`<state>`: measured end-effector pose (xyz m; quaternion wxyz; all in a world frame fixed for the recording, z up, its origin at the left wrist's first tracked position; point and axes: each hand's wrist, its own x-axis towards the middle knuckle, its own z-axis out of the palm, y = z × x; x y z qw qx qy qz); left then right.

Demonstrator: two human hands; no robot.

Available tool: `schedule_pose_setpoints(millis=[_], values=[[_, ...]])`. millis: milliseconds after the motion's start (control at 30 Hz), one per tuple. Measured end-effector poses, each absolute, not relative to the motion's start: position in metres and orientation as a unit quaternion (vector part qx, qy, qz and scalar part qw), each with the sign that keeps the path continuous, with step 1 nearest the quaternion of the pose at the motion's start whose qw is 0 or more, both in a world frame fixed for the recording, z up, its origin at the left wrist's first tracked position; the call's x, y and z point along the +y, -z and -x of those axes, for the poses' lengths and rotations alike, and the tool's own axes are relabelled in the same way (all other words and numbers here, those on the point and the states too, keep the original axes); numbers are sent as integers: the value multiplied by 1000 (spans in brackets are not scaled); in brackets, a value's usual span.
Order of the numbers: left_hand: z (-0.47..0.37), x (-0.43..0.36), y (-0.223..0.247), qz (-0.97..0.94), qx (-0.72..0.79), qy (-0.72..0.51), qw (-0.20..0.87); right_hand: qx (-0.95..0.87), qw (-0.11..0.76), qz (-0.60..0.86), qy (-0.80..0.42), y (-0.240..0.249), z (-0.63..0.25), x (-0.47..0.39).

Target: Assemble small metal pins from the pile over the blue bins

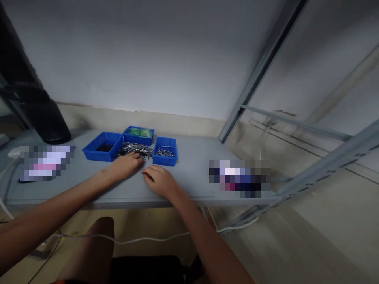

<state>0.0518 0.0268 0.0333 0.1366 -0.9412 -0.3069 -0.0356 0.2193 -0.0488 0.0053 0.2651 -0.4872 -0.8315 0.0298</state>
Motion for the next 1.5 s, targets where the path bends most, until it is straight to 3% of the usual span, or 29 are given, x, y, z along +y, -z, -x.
schedule_pose_setpoints(millis=[467,700,900,1500], values=[[-29,50,-37,966,-235,111,12,-825,283,487,-42,-4,-220,-48],[-24,46,-44,915,-202,291,-192,-767,346,527,-124,-6,-224,-47],[-28,29,-35,851,-200,346,-342,-782,290,541,-110,-9,-223,-50],[-27,15,-37,775,-194,291,-526,-803,260,523,-116,-8,-225,-50]])
